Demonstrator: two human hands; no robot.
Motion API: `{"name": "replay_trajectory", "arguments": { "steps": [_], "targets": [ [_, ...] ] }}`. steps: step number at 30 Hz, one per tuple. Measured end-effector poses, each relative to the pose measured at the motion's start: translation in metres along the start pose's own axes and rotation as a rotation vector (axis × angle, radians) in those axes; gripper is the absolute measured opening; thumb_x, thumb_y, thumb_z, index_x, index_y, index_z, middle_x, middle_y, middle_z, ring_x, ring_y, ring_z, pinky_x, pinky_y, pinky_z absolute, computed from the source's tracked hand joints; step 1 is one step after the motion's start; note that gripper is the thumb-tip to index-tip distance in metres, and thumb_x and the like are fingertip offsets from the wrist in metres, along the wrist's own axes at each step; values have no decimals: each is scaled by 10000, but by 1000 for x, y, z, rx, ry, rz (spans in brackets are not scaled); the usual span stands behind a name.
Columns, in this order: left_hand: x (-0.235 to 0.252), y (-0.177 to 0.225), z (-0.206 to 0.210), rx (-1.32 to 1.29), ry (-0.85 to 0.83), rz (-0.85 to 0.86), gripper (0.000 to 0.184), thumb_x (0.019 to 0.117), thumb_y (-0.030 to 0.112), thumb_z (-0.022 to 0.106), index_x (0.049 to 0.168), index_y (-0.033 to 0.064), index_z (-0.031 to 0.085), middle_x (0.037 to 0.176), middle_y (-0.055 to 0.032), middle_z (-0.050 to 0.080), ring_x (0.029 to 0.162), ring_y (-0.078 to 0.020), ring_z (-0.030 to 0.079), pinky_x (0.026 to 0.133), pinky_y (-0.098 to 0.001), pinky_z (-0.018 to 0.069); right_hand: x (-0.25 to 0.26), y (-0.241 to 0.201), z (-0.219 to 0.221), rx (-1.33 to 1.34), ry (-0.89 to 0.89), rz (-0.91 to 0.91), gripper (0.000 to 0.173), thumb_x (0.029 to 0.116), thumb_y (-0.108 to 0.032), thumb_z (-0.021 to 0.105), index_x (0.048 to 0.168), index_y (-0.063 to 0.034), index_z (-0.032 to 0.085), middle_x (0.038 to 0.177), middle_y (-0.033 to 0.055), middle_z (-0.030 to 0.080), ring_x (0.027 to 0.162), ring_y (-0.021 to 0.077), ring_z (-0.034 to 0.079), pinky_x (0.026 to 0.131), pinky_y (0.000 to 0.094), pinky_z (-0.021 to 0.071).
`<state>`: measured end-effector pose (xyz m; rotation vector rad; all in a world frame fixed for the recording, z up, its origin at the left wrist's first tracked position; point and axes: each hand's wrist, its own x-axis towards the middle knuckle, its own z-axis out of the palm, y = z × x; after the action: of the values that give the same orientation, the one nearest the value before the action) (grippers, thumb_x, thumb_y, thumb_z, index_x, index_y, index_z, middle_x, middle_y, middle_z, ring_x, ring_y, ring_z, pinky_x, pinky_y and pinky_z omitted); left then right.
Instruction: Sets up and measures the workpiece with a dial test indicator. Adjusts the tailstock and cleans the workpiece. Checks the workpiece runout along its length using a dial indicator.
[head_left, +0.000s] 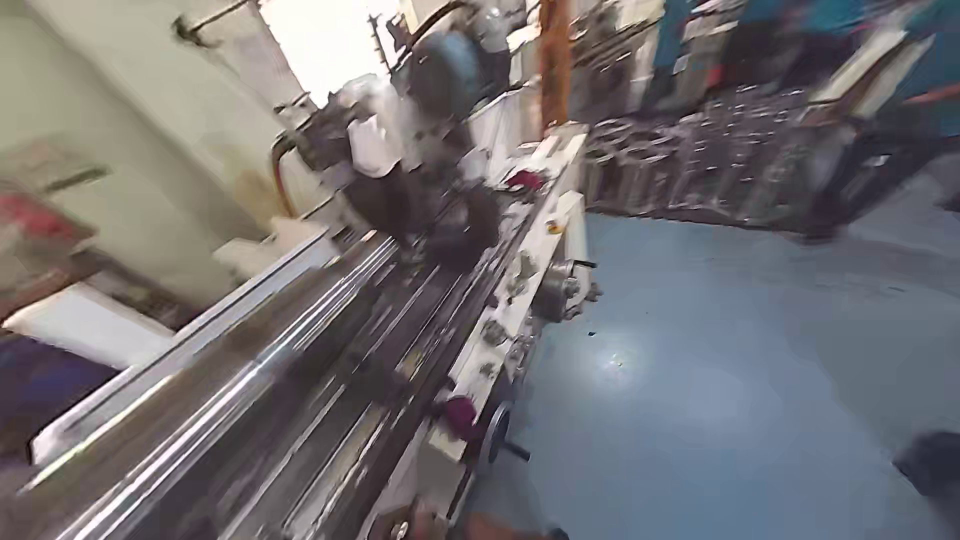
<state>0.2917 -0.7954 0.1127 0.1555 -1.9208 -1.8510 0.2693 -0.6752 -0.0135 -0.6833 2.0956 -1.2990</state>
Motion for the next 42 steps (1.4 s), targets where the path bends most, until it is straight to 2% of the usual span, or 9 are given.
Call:
{"name": "replay_trajectory", "arguments": {
  "steps": [3,5,13,16,20,28,34,38,42],
  "targets": [
    [7,9,36,-84,10,11,144,816,75,751,926,60,660,722,63,694,565,-23,635,505,-203,551,-8,19,-22,86,21,100,422,1094,-235,398,1124,90,665,954,260,696,863,381,695,856,570,546],
    [13,18,59,-148,-2,9,134,808,61,759,904,63,665,712,41,703,553,-37,641,483,-202,545,-18,21,-38,102,104,144,445,1095,-259,373,1099,79,663,902,226,695,805,339,697,807,528,560],
    [71,29,127,-297,-72,-70,131,835,67,766,898,40,654,705,5,682,581,-68,634,549,-228,556,-28,29,-124,36,313,33,392,1031,-267,473,861,24,674,694,104,638,643,199,634,652,419,527],
    [102,22,149,-360,-73,-96,150,834,74,772,892,41,638,687,-13,674,562,-83,628,545,-241,558,-14,36,-158,41,302,48,365,1036,-272,500,935,22,691,721,95,649,646,174,632,658,392,535],
    [142,15,179,-396,-37,-105,143,820,73,780,892,52,658,714,-11,686,590,-87,643,576,-252,575,13,38,-199,44,351,90,340,1021,-256,490,908,6,675,703,75,633,630,159,627,635,374,532],
    [199,-33,208,-287,-101,-170,172,838,147,804,965,126,689,807,21,720,691,-81,678,665,-273,600,73,53,-259,10,168,268,366,1075,-229,430,1197,17,672,936,165,710,807,260,703,808,458,580],
    [214,-59,218,-204,-44,-134,214,801,152,845,966,142,710,897,36,726,791,-70,683,733,-262,600,110,71,-269,-21,41,339,410,1097,-263,390,1189,42,647,1001,214,698,933,330,699,896,507,548],
    [220,-67,223,-146,67,-165,221,782,234,874,945,174,738,844,52,726,710,-67,682,659,-260,609,124,74,-280,-136,-79,376,433,1091,-295,383,1191,35,644,1062,241,696,1057,393,681,946,554,518],
    [214,-64,226,-97,161,-184,244,789,313,877,968,215,743,862,76,719,736,-46,671,689,-254,601,125,64,-290,-252,-250,418,448,1105,-283,338,1228,47,614,1113,265,688,1105,430,672,935,578,525]
  ]
}}
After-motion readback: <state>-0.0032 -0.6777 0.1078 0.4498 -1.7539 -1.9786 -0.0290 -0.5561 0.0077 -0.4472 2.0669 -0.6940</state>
